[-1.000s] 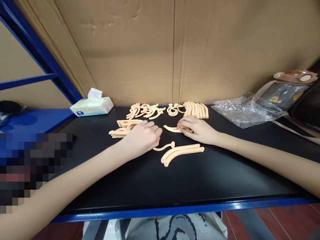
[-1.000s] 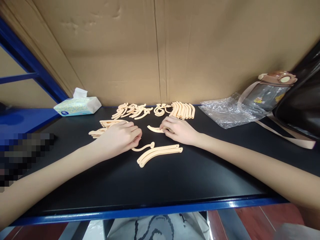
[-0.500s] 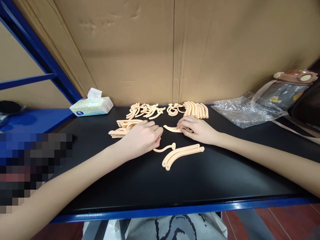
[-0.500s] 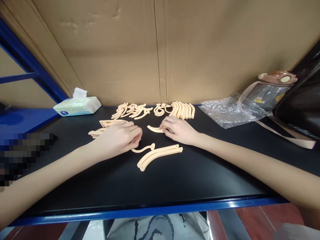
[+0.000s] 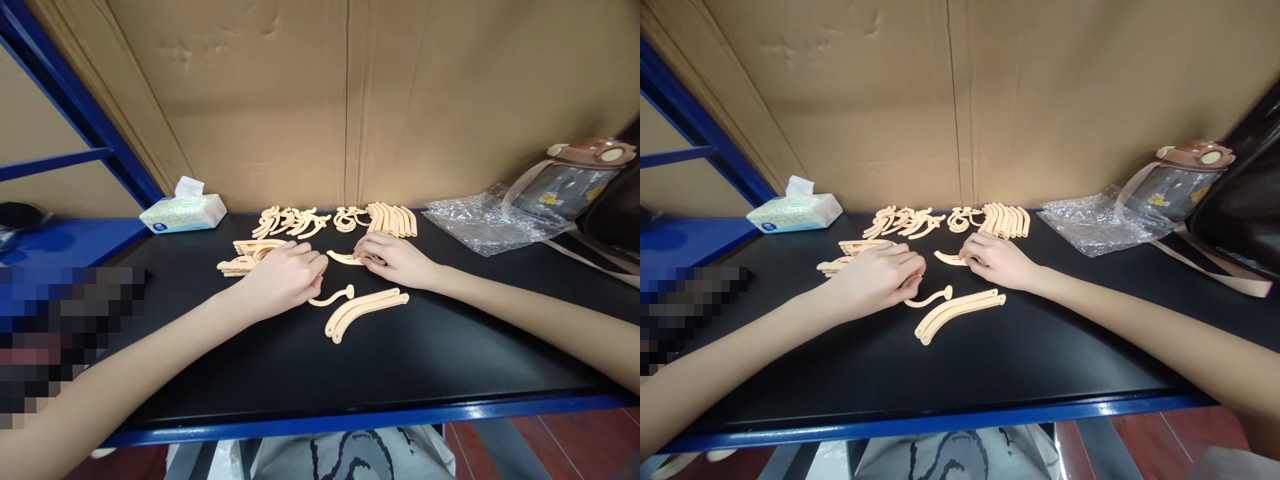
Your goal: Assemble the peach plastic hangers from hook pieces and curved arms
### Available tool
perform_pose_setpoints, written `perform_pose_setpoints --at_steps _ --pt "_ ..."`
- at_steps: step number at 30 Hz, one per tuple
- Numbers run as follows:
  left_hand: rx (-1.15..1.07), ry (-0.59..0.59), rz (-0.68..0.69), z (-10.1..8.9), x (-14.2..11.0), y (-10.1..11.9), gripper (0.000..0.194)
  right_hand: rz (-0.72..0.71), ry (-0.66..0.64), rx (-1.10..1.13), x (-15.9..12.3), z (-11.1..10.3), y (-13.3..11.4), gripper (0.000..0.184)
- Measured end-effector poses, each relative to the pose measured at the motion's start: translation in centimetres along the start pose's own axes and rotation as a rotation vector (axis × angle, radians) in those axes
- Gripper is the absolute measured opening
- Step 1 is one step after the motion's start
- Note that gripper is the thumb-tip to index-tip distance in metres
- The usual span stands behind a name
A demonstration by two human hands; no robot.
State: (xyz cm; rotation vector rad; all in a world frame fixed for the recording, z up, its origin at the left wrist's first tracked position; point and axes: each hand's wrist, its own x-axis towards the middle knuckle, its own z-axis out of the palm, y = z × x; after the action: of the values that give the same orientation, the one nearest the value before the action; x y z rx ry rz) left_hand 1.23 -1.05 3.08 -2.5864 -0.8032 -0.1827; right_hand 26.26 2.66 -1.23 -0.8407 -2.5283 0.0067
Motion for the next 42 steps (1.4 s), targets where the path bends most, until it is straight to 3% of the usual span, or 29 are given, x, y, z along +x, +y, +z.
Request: perform_pose_setpoints --at_steps 12,23,27,33,42 --pt "-0.001 0.05 -0.009 0.1 0.0 0.0 0.012 0.003 0.0 -0.001 0.0 0.0 0.0 0.02" --pt "0.047 0.162 -0.035 0.3 0.1 -0.1 0.024 -0.004 0.042 0.002 -0.1 -0.1 -0.1 0.022" --pt "0.059 0.177 -0.036 0.3 0.1 -0.1 0.025 -0.066 0.094 -0.008 -0.2 -0.6 -0.5 0.026" --pt "0.067 0.193 -0.028 0.1 0.1 0.1 0.023 -0.216 0.071 -0.078 -0.3 -0.9 -1.1 0.026" --pt "0.071 0.222 0.027 0.2 0.1 0.2 0.023 -0.242 0.15 -0.127 -0.3 -0.4 -1.0 0.019"
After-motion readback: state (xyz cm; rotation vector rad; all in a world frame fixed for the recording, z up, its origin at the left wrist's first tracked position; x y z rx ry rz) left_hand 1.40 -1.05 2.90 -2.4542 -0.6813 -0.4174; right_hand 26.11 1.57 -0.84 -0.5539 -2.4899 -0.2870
